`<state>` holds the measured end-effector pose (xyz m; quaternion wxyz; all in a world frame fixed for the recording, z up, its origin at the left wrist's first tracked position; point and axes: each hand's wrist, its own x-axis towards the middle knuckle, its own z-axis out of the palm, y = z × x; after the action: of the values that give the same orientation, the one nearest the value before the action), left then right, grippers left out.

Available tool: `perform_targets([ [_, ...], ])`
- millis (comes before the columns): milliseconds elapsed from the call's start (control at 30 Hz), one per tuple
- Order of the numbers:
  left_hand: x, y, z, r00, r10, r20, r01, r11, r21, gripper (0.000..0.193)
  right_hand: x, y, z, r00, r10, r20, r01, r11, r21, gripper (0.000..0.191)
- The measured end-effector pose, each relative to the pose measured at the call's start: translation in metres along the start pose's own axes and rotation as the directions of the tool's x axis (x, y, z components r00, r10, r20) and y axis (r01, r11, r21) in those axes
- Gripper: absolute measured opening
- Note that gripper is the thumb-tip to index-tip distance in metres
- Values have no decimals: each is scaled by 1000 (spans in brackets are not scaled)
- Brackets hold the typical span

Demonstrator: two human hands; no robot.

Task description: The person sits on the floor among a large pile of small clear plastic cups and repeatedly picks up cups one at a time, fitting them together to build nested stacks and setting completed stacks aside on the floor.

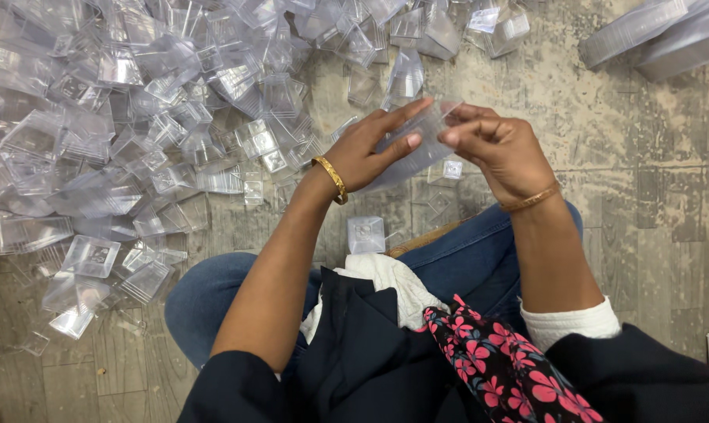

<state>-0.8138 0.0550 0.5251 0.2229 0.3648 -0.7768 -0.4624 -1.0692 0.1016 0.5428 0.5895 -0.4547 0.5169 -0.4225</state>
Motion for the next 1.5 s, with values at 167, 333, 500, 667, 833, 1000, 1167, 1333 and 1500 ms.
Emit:
perform_targets([
  [167, 2, -5, 0, 998, 58, 14, -58, 998, -2, 59, -4, 1, -11, 993, 93, -66, -76, 970, 232, 24],
  [333, -1, -11, 2, 999, 28, 43, -29, 999, 21, 59, -5, 6, -22, 994, 89, -62, -64, 941, 333, 26],
  [500, -4, -26, -2, 992, -40, -121, 26, 992, -121, 60, -14, 12, -29, 990, -36, -140, 66, 974, 217, 19],
  [667, -10, -41, -16, 911, -175, -374, -90, 800, -593, 73, -53, 21, 13, 987, -113, -117, 113, 994, 0, 15],
  [833, -23, -36, -24, 878, -174, -446, -315, 492, -812, 75, -81, 51, 87, 869, -361, 338, 489, 734, -472, 42],
  [1000, -43, -21, -22, 884, -274, -380, -285, 329, -900, 71, -57, 64, 88, 772, -547, 324, 605, 474, -640, 34],
  [1167, -67, -16, -13, 911, -301, -281, -223, 214, -951, 64, 49, 79, 66, 794, -132, -593, -51, 958, -281, 19],
  [1333, -74, -27, -8, 958, -254, -131, -148, -51, -988, 56, 106, 75, 60, 843, 230, -487, -135, 965, 223, 14],
  [1500, -69, -32, -8, 930, -364, -53, -7, 126, -992, 53, 97, 45, 33, 975, 26, -220, 32, 966, 257, 12],
])
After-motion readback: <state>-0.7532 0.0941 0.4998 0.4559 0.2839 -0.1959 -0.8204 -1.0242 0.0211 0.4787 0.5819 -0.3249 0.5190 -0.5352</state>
